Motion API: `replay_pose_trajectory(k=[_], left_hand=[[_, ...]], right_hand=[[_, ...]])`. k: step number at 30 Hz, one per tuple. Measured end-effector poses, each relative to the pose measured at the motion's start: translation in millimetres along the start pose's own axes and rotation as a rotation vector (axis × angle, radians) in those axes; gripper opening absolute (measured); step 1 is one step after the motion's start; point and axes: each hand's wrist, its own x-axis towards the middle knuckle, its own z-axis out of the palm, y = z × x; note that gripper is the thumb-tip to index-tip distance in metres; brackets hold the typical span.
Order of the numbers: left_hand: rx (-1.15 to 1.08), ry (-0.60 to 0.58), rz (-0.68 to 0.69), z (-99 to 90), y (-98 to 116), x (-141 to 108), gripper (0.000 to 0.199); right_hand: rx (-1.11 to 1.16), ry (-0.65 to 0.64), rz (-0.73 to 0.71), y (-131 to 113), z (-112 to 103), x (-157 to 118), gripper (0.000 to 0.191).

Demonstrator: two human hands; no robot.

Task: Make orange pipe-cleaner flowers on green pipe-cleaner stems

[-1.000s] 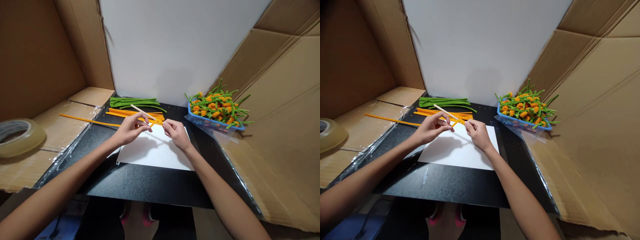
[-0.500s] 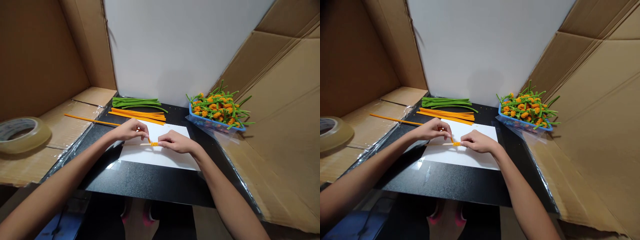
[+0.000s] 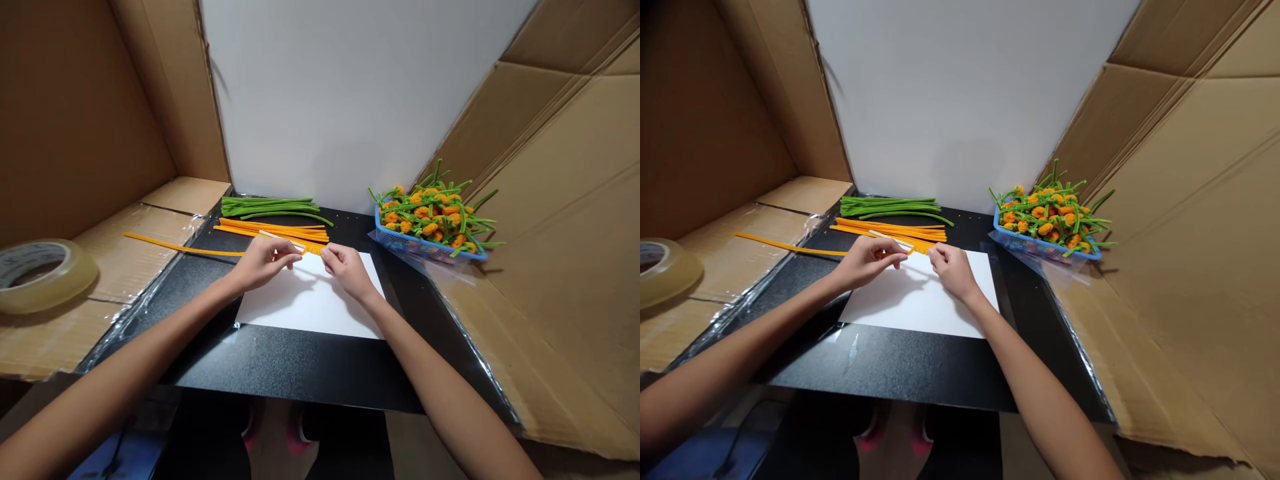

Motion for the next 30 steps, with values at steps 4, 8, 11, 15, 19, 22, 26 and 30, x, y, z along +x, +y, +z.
replay_pose_trajectory(k=[4, 8, 11, 15, 19, 22, 26, 30], left_hand=[[-0.197, -0.013, -0.086, -1.6, -8, 3, 0.033], [-0.261, -0.035, -0.154, -2.5, -13, 5, 0.033], [-0.287, -0.071, -0.174, -0.8, -13, 3, 0.032], [-0.354, -0.128, -0.164, 0.9, -9, 1, 0.030], [-0.247, -0.277, -0.108, -5.7, -5, 1, 0.029], [-0.214, -0.378, -0.072, -15.3, -7, 3, 0.024], [-0.149, -0.475, -0.079, -24.8, -9, 5, 0.021], [0.035, -0.389, -0.008, -22.4, -6, 4, 0.018]], right_hand=[[0.432, 0.001, 0.094, 1, -2, 2, 0.038], [0.613, -0.010, 0.159, -1, 1, 0, 0.034], [0.724, -0.064, 0.175, -2, 4, -3, 0.032], [0.773, -0.192, 0.197, -2, 4, -5, 0.033], [0.722, -0.392, 0.171, 1, -1, -6, 0.036], [0.566, -0.564, 0.129, 4, -10, -4, 0.042], [0.187, -0.714, 0.040, 1, -24, 1, 0.047], [-0.201, -0.605, -0.102, -6, -28, 3, 0.042]])
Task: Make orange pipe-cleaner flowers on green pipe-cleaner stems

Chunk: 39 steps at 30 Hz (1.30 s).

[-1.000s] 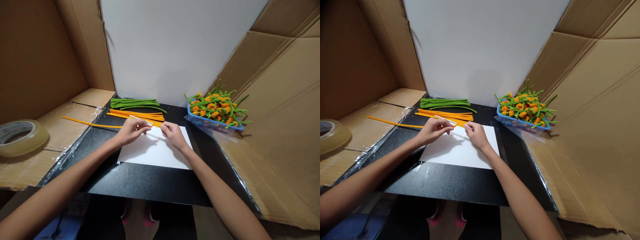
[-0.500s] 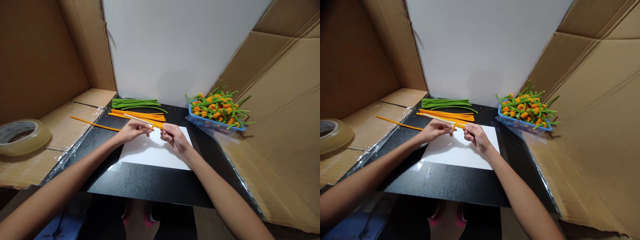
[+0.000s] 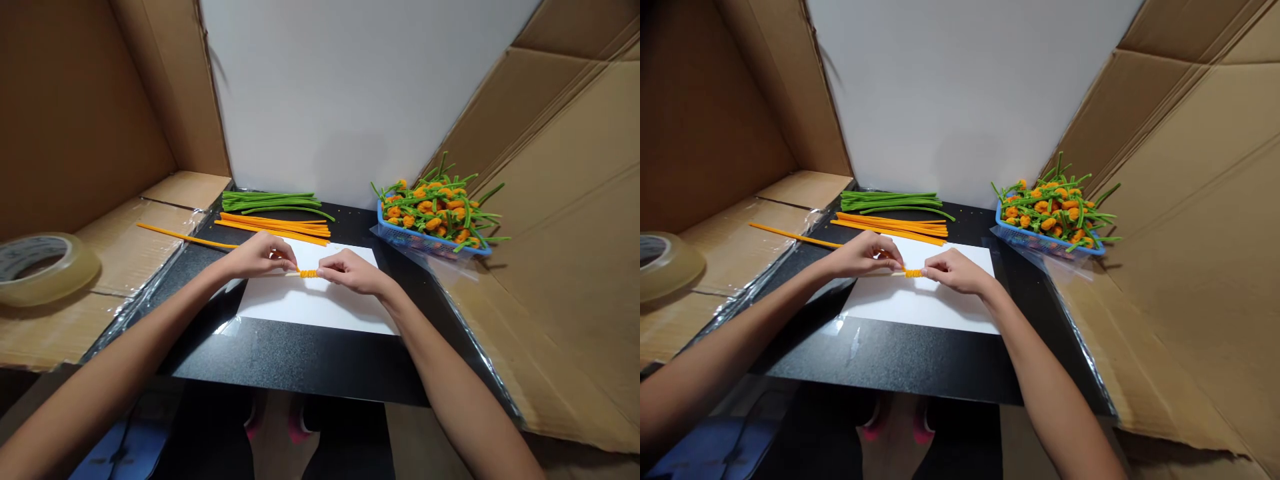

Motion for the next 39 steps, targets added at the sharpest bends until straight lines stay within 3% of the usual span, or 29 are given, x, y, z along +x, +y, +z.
replay_pose_trajectory(k=[4, 6, 9, 13, 18, 21, 26, 31, 34, 39], left_hand=[[0.403, 0.307, 0.070, 14.1, 10, 1, 0.017], [0.571, 0.448, 0.101, 22.8, 15, 1, 0.022], [0.645, 0.604, 0.093, 33.8, 21, 1, 0.025], [0.570, 0.724, 0.105, 42.9, 22, 1, 0.021], [0.330, 0.809, 0.140, 45.4, 25, 2, 0.016], [0.058, 0.740, 0.029, 37.0, 23, 3, 0.019], [-0.321, 0.258, -0.067, 15.2, 9, 4, 0.034], [-0.261, 0.037, -0.079, 5.4, 3, 3, 0.031], [-0.120, 0.026, -0.030, 6.1, 5, 2, 0.025], [0.369, 0.243, -0.009, 20.2, 8, 2, 0.013]], right_hand=[[-0.262, 0.273, 0.038, -8, 10, 3, 0.034], [-0.285, 0.409, 0.049, -12, 19, 6, 0.034], [-0.225, 0.601, 0.070, -18, 32, 9, 0.037], [0.176, 0.730, 0.112, -17, 42, 14, 0.042], [0.784, 0.728, 0.098, -11, 31, 14, 0.039], [0.910, 0.579, 0.032, -10, 22, 9, 0.039], [0.857, 0.195, -0.031, 1, 9, 0, 0.043], [0.577, -0.116, 0.063, 8, -4, -6, 0.047], [0.259, -0.107, 0.059, 4, -7, -4, 0.047], [-0.226, 0.206, 0.090, -5, 9, 4, 0.037]])
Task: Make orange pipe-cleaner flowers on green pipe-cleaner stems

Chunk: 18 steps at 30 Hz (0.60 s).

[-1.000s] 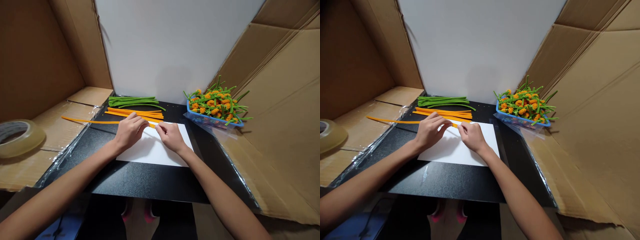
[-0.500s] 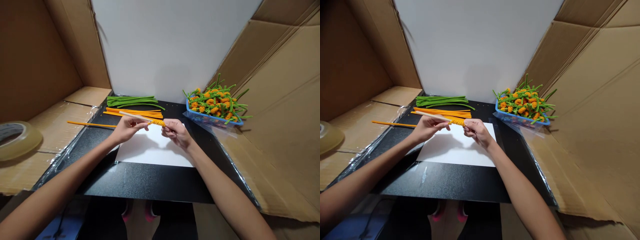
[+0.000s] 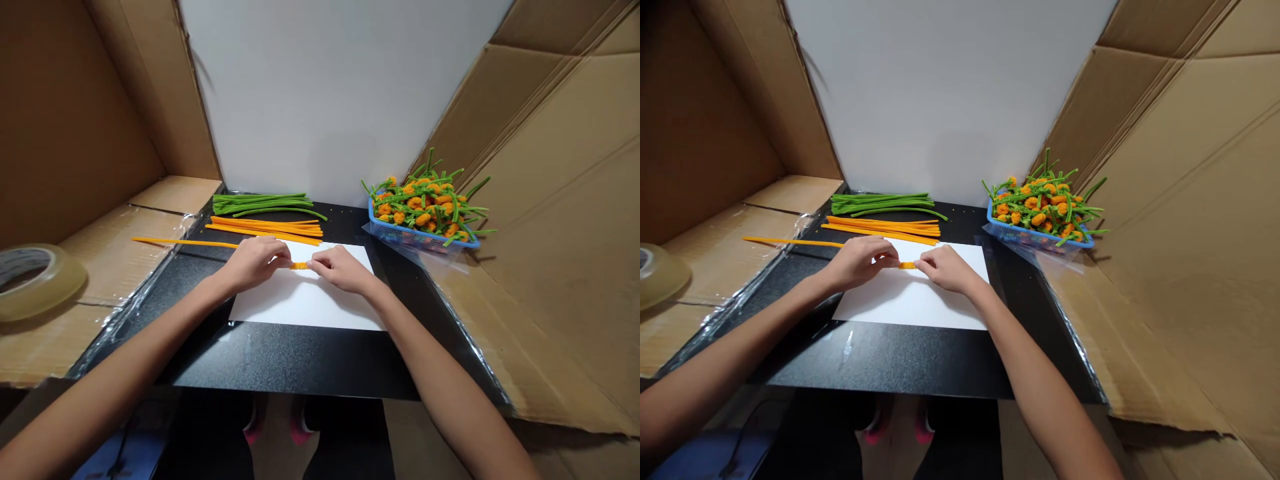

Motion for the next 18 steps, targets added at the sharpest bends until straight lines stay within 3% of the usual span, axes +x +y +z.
replay_pose_trajectory(k=[4, 8, 12, 15, 18], left_hand=[[0.126, 0.112, -0.031, 9.8, 3, -2, 0.015], [0.060, 0.227, -0.065, 13.5, 3, -3, 0.013], [0.048, 0.375, -0.002, 17.9, 7, -4, 0.012], [0.073, 0.453, 0.094, 20.3, 12, -5, 0.013], [0.019, 0.525, 0.076, 18.7, 14, -4, 0.012]], right_hand=[[-0.071, 0.138, 0.020, -7, 16, 1, 0.034], [0.074, 0.317, 0.100, -2, 24, 4, 0.037], [0.571, 0.453, 0.221, 5, 29, 8, 0.041], [0.965, 0.445, 0.234, 4, 30, 9, 0.039], [1.183, 0.397, 0.207, 1, 27, 8, 0.036]])
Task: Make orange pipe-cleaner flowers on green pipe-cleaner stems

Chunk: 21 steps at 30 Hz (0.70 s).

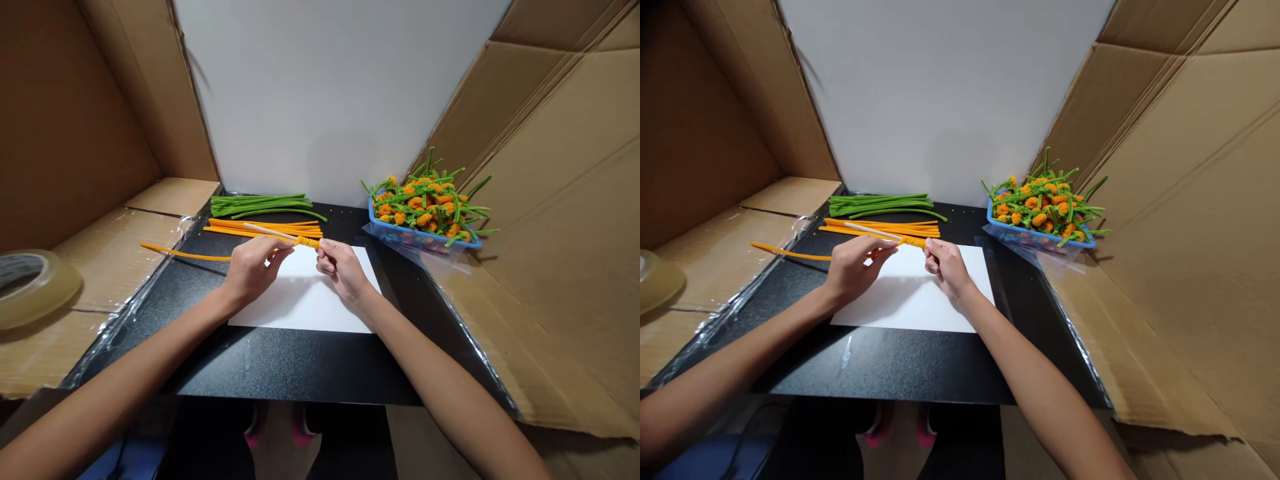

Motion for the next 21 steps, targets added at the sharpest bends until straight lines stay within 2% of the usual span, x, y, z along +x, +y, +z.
replay_pose_trajectory(k=[2, 7, 9, 15, 21], left_hand=[[-0.100, 0.018, -0.114, -2.1, -2, 3, 0.013], [-0.465, -0.153, -0.428, -7.2, -17, 12, 0.025], [-0.554, -0.207, -0.507, -6.9, -22, 12, 0.030], [-0.750, -0.334, -0.434, -4.7, -17, 11, 0.032], [-0.757, -0.263, -0.351, -9.7, -14, 13, 0.024]], right_hand=[[0.068, -0.035, 0.010, -3, -1, -1, 0.034], [0.062, -0.126, 0.039, -7, -9, 2, 0.033], [0.058, -0.168, 0.067, -8, -13, 2, 0.032], [0.121, -0.311, 0.260, -8, -19, 2, 0.030], [0.180, -0.365, 0.481, -7, -14, -2, 0.036]])
